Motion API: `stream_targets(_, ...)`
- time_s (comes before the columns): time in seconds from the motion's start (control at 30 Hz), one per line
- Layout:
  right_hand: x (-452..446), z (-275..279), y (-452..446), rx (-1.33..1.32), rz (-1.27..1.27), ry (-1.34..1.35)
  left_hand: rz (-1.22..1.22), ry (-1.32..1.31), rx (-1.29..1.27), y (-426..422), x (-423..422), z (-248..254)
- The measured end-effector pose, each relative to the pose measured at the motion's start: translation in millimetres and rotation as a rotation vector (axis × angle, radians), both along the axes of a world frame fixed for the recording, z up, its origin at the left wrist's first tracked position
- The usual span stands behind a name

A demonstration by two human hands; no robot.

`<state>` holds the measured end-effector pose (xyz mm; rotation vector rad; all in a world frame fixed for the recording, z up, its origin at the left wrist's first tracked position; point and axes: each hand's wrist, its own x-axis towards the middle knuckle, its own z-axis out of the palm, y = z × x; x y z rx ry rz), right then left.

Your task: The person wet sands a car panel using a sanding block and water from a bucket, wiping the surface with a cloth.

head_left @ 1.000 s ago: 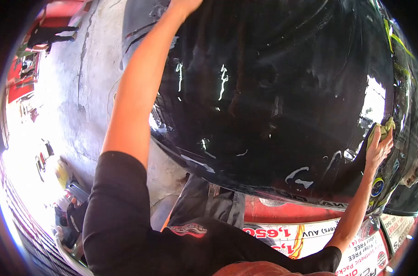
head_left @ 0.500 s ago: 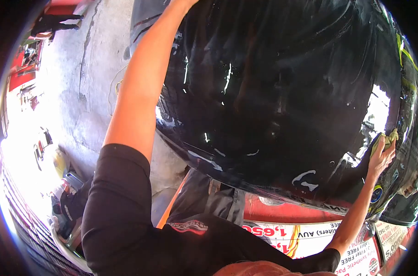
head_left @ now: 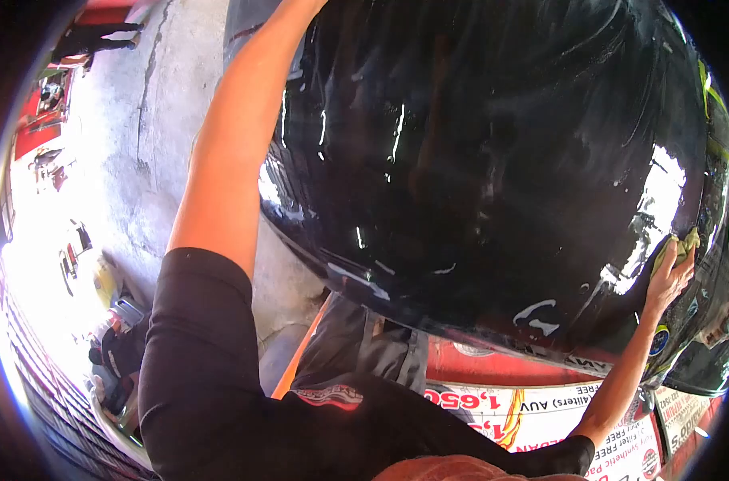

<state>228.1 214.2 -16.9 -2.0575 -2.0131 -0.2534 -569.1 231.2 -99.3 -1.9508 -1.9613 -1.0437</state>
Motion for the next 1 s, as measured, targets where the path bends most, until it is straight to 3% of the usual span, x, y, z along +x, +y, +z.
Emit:
stream_targets(0.07, 1, -1, -2, -0.01, -0.002, -0.009, 0.042, 0.036, 0.0, -5, 1, 2)
stream_targets(0.13, 6, -2, 2, -0.009, -0.004, -0.031, 0.071, -0.189, -0.337, -76, 9, -6)
stream_targets(0.17, 3, -2, 3, -0.011, -0.012, -0.031, -0.084, 0.076, -0.042, -119, 19, 12)
stream_targets(0.3, 3, -2, 1, -0.001, 0.019, -0.027, 0.029, 0.062, -0.225, -248, 14, 5)
stream_targets(0.5, 7, -7, 2, 0.018, -0.002, -0.051, -0.301, 0.117, 0.036, -87, 109, 33)
stream_targets(0.63, 2, 0, 2, -0.007, 0.032, -0.047, -0.31, -0.068, 0.015, -85, 123, 22)
stream_targets(0.67, 5, -2, 6, -0.005, 0.039, -0.061, -0.25, 0.076, -0.021, -112, 124, 33)
stream_targets(0.77, 6, -2, 5, -0.023, -0.045, -0.086, -0.057, -0.046, -0.111, -213, 119, 15)
stream_targets(0.83, 14, -4, 8, 0.003, 0.019, -0.079, 0.008, 0.009, -0.128, -239, 79, 9)
stream_targets(0.93, 11, -4, 9, 0.005, 0.019, -0.055, 0.263, -0.076, -0.136, -186, -18, -11)
stream_targets(1.0, 12, -5, 10, 0.007, 0.017, -0.05, 0.278, -0.075, 0.035, -140, -48, -15)
